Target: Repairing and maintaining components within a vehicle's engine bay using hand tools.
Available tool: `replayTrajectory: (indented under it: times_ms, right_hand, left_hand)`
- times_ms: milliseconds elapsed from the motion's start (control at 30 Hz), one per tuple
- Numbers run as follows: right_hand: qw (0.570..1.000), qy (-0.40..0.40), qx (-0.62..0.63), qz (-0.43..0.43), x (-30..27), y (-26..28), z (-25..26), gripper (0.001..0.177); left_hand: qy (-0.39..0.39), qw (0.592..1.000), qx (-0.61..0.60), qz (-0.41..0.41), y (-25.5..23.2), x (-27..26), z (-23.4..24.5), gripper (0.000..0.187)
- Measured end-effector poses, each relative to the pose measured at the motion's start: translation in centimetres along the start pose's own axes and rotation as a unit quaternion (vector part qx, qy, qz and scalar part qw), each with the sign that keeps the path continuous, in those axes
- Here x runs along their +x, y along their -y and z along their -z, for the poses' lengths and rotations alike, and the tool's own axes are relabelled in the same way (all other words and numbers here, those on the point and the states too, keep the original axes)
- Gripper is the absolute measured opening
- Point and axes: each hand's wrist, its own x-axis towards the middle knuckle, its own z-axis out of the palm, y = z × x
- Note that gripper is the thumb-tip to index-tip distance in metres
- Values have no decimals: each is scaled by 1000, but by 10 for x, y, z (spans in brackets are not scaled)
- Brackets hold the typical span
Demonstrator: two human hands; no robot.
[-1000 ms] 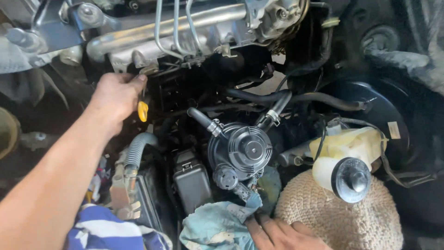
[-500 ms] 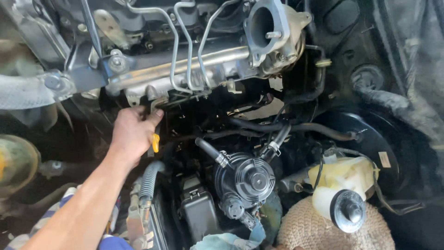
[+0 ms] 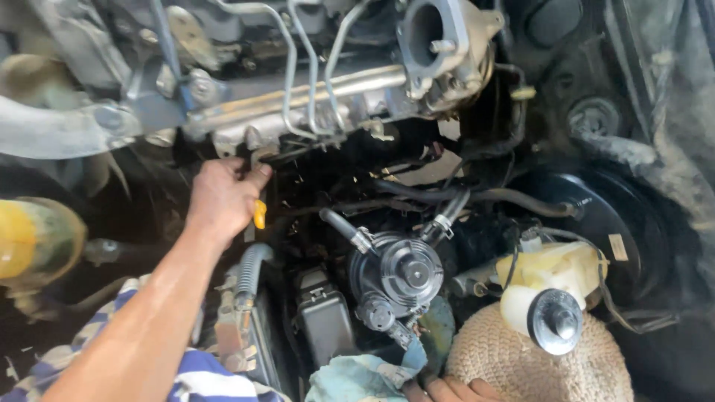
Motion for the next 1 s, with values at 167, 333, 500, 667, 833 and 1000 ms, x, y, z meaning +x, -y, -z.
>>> replayTrajectory:
  times_ms: [167, 333, 500, 667, 833, 1000]
  right_hand:
    - [993, 100, 60, -19, -34, -20, -31, 35]
    - [871, 114, 475, -45, -4, -96, 30, 33]
    - [891, -61, 300, -336, 161, -59, 199, 30]
    - [893, 88, 215, -386, 300, -96, 199, 30]
    - [901, 316, 129, -266, 369, -151, 84, 40]
    - [868, 431, 112, -219, 390, -181, -31, 68]
  left_hand:
    - [15, 999, 43, 12, -4, 4, 4, 36]
    - [15, 997, 69, 1, -1, 11, 6, 37]
    - [54, 990, 133, -10, -18, 7, 23, 39]
    - [167, 964, 204, 26, -25, 4, 41, 45]
    - [241, 941, 239, 22, -31, 4, 66, 44]
    - [295, 917, 270, 2, -30, 7, 84, 44]
